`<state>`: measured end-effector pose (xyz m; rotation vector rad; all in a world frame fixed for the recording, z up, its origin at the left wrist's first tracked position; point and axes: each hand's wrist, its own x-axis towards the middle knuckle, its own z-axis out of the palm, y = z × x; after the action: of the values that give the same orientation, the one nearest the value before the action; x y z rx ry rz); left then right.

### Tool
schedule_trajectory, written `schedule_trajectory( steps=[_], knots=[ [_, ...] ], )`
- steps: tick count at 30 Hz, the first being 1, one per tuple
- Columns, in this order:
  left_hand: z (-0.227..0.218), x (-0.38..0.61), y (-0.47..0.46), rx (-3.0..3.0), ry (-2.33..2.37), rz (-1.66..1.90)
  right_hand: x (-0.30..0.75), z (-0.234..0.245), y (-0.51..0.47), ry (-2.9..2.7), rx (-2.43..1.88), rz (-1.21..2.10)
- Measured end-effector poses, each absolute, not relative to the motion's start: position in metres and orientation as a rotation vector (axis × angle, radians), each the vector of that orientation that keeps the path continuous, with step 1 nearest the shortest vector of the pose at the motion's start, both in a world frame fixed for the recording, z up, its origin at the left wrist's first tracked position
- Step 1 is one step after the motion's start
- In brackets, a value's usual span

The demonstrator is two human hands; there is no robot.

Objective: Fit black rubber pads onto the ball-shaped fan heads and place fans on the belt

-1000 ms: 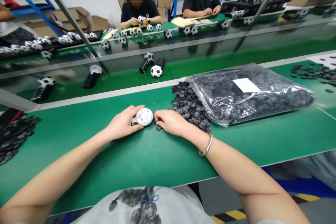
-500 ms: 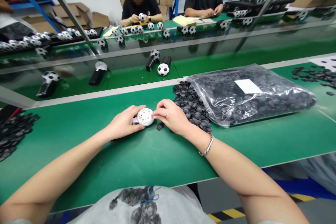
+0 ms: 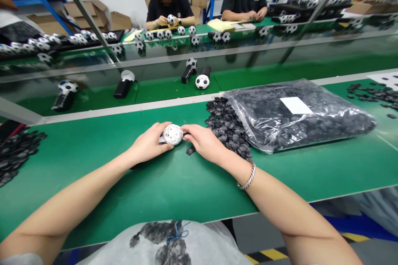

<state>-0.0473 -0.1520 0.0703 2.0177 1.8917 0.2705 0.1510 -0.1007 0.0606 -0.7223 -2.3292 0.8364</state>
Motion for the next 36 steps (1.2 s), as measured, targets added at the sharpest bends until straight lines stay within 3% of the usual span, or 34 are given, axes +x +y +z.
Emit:
schedule_trajectory(
  steps=[4, 10, 17, 23, 36],
  knots=[
    [0.072, -0.044, -0.152, 2.034, 1.902, 0.234, 0.152, 0.062, -0.102, -2.370, -0.789, 0.758],
    [0.071, -0.041, -0.152, 2.058, 1.923, 0.208, 0.152, 0.056, -0.103, -2.250, -0.835, 1.052],
    [0.069, -0.042, -0.153, 2.035, 1.935, 0.242, 0.151, 0.061, -0.104, -2.212, -0.695, 0.633],
    [0.070, -0.042, -0.155, 2.008, 1.920, 0.311, 0.144, 0.055, -0.110, -2.132, -0.757, 1.037],
    [0.069, -0.041, -0.155, 2.004, 1.869, 0.358, 0.138, 0.043, -0.106, -2.087, -0.754, 1.135]
  ],
)
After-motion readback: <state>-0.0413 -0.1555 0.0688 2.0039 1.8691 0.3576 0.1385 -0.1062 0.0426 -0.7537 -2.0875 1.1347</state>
